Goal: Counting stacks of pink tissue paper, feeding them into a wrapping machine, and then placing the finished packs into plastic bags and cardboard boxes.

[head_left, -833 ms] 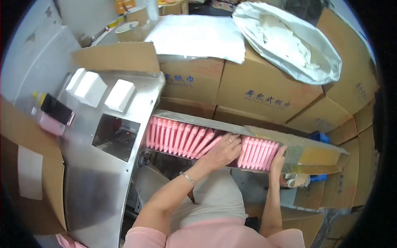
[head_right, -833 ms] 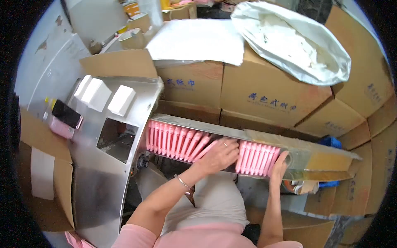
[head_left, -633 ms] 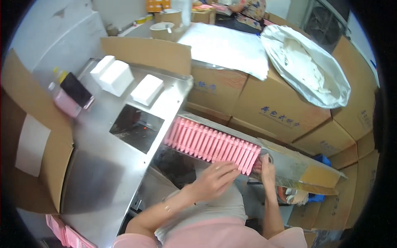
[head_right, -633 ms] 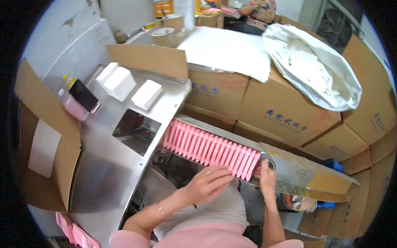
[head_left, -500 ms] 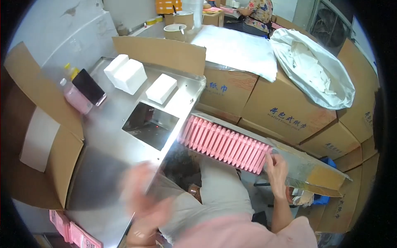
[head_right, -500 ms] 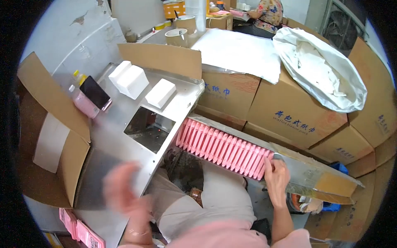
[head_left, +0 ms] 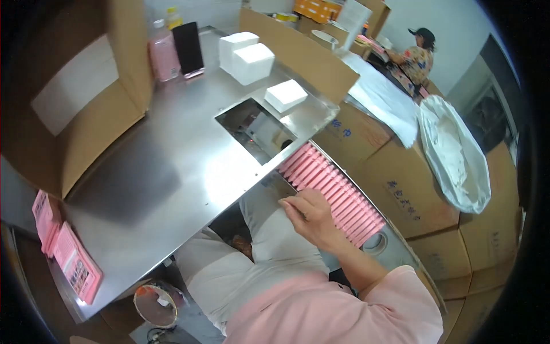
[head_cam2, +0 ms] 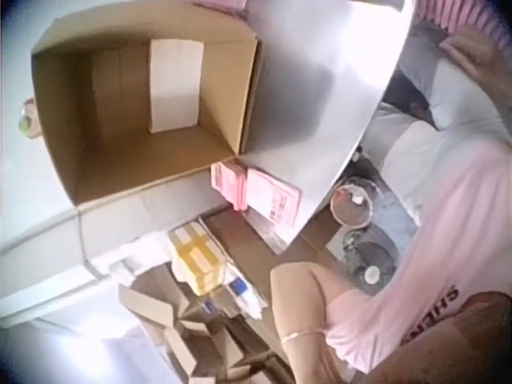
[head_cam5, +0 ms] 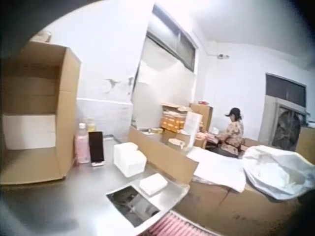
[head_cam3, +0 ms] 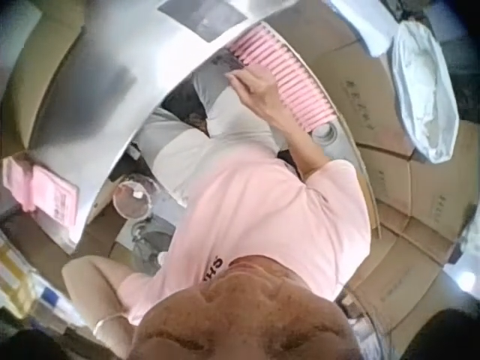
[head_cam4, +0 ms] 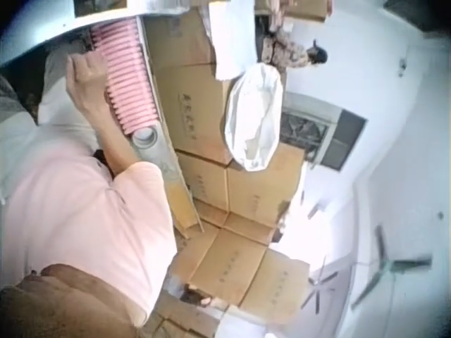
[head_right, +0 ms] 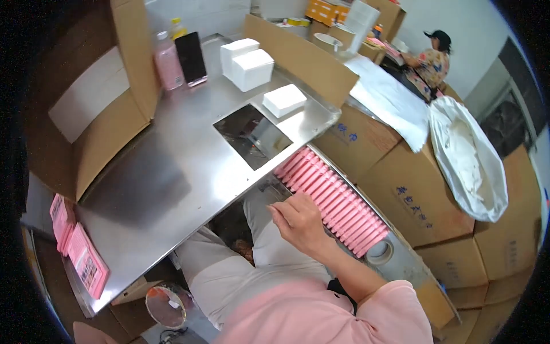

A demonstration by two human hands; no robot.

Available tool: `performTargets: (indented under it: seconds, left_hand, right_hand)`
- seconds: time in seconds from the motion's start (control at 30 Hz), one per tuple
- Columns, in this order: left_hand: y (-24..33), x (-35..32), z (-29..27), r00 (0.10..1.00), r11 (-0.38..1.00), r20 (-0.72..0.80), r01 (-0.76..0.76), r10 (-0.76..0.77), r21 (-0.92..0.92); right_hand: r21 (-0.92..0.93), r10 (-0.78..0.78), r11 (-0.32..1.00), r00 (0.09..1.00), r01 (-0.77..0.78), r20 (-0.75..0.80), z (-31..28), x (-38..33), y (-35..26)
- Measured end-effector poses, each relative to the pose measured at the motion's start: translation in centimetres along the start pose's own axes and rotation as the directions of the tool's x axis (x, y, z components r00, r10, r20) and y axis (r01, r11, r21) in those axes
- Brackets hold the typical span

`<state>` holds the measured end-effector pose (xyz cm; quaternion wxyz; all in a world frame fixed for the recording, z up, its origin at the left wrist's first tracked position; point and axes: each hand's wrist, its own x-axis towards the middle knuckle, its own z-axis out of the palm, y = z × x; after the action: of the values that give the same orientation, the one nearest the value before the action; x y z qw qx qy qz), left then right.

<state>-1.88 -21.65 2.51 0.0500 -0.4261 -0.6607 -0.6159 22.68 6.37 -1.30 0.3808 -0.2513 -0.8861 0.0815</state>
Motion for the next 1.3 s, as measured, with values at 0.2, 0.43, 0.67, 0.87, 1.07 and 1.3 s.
performTargets:
  seconds: [0.2, 0.43, 0.67, 0.87, 1.07, 1.3]
  left_hand:
    - [-0.3, -2.5, -2.5, 0.998, 0.992, -0.005, 0.061, -0.061, 0.113]
    - [-0.4, -1.6, -5.1, 0.986, 0.962, 0.119, 0.078, -0.113, 0.263]
    - [-0.5, 0.6, -6.5, 0.973, 0.912, 0.175, 0.066, -0.148, 0.405]
    - [-1.6, 2.0, -7.3, 0.948, 0.879, 0.244, 0.068, -0.205, 0.472]
    - [-2.0, 2.1, -7.0, 0.914, 0.859, 0.301, 0.089, -0.271, 0.504]
    - [-4.5, 4.4, -7.1, 0.996, 0.28, -0.085, 0.077, 0.017, 0.957]
  right_hand:
    - [0.1, -0.151, 0.984, 0.987, 0.145, 0.063, 2.9, 1.7, 0.4]
    - [0.209, -0.316, 0.928, 0.949, 0.308, 0.003, 4.2, 3.9, 1.3]
    - [0.283, -0.372, 0.893, 0.928, 0.351, 0.02, 3.9, 5.3, 2.3]
    - [0.325, -0.35, 0.888, 0.937, 0.324, 0.022, 3.3, 6.2, 2.5]
    - [0.147, -0.096, 0.984, 0.995, 0.099, -0.03, 2.3, 10.2, 7.3]
    - [-0.343, -0.215, 0.922, 0.974, 0.177, -0.074, 4.4, 17.4, 14.5]
